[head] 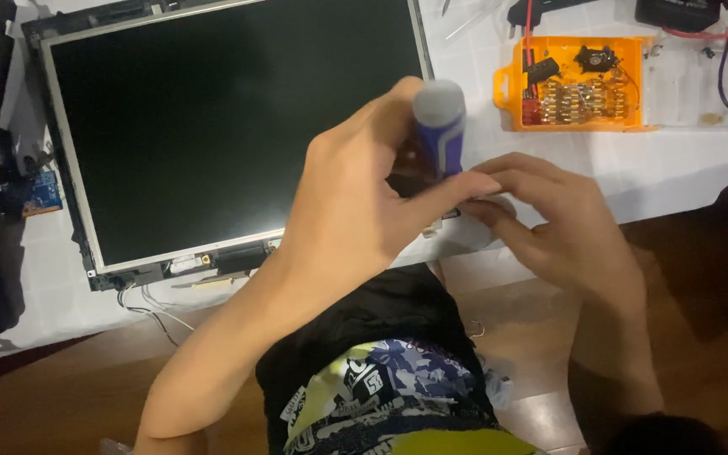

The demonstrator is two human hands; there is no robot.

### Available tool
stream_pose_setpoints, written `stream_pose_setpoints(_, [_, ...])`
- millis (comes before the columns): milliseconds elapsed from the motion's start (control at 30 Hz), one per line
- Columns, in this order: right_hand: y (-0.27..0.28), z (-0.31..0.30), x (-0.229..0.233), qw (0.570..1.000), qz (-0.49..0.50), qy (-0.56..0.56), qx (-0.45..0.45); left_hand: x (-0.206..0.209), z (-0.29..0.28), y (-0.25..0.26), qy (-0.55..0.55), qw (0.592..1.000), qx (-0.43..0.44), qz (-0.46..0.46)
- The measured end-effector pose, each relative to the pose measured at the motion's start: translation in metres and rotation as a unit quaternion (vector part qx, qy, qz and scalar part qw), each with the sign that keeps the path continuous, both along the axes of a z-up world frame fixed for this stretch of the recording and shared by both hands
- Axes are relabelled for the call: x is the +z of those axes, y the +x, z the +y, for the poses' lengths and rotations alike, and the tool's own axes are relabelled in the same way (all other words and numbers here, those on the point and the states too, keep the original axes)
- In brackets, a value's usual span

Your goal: The person uses a screwdriver to remove screws from the frame of a disassembled LCD screen. They then flip the screen over and continue to unscrew fasteners from the back of the panel.

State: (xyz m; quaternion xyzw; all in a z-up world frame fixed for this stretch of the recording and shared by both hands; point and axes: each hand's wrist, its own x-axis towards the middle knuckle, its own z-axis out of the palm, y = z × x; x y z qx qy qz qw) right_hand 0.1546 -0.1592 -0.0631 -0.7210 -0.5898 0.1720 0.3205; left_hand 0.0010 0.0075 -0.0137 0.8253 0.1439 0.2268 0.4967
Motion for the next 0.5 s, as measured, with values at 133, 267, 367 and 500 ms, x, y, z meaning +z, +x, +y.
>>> stream_pose_setpoints(133, [-0.007,-0.003,-0.002,0.999,-0.034,0.003,-0.009,0.005,-0.004,-0.002,-0.02,0.999,0.019,0.023])
stream_pose_setpoints(267, [-0.012,-0.001,-0.004,0.996,-0.076,-0.029,-0.023,0.003,-0.005,-0.002,-0.029,0.999,0.039,0.018])
stream_pose_setpoints(367, [-0.01,0.002,-0.006,0.996,-0.089,-0.015,-0.003,-0.001,-0.006,-0.004,-0.014,0.999,0.048,0.008])
stream_pose_setpoints(500, [-0.01,0.003,-0.006,0.996,-0.076,-0.045,0.01,-0.008,-0.007,-0.006,0.005,0.998,0.054,-0.022])
